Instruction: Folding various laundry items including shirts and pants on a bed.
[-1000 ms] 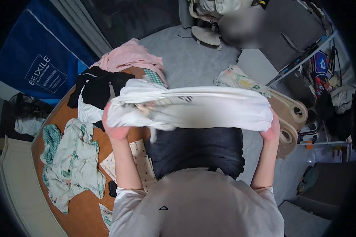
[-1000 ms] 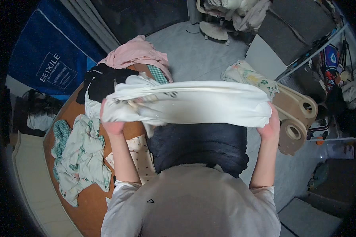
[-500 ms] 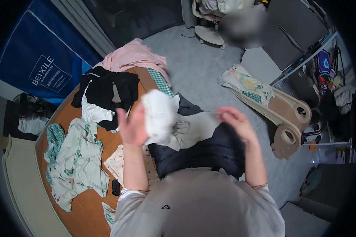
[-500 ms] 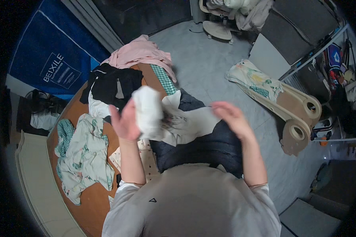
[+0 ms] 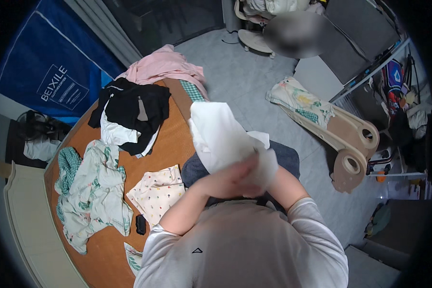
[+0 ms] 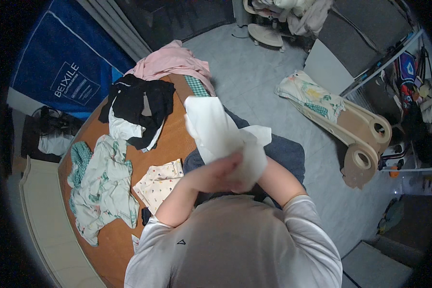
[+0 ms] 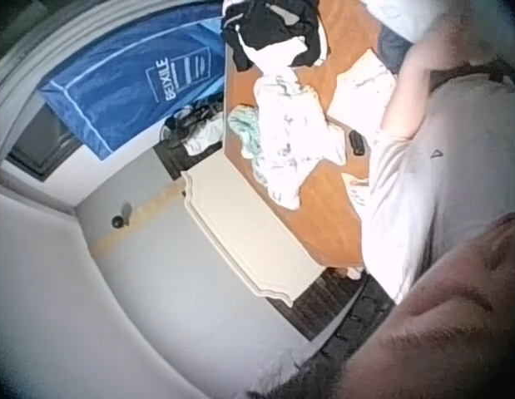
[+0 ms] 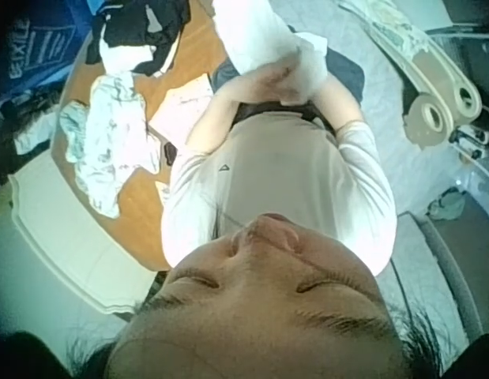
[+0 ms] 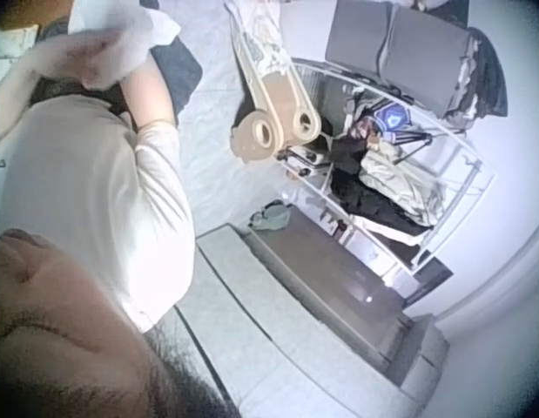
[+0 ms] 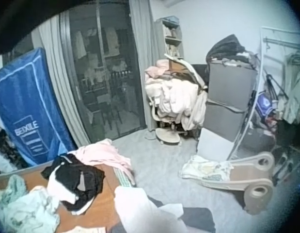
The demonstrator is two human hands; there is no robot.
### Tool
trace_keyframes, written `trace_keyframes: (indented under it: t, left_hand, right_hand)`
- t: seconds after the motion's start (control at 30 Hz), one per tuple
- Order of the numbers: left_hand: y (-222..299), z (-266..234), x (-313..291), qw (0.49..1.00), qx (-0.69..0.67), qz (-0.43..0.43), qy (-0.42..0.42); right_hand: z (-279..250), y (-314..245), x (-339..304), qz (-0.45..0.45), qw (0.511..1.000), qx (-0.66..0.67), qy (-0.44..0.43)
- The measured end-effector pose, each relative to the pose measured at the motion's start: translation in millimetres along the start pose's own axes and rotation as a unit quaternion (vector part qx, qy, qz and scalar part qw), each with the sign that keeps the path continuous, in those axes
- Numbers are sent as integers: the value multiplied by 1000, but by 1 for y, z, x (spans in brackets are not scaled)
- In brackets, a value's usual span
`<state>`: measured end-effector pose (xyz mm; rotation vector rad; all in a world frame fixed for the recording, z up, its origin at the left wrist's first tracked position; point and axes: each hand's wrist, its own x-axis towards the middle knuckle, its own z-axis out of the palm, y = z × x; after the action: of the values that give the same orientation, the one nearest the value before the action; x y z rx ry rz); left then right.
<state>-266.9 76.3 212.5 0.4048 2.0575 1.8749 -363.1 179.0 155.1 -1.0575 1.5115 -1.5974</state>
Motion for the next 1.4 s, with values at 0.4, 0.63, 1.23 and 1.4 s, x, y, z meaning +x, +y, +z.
trace_keyframes:
  t: [0.4, 0.63, 1.23, 1.4]
  left_hand:
    - [-86, -102, -87, 667, -594, 235, 384]
    - [-80, -54, -64, 679, -623, 219, 319]
    - [-51, 54, 36, 924, -296, -134, -200]
    - [-31, 52, 33, 976, -55, -128, -167]
  right_hand:
    - [-43, -22, -64, 7, 990, 91, 109]
    - [-58, -63, -59, -212, 958, 194, 1]
    - [-18, 70, 15, -107, 962, -246, 51]
    - [-25, 51, -49, -87, 972, -213, 48]
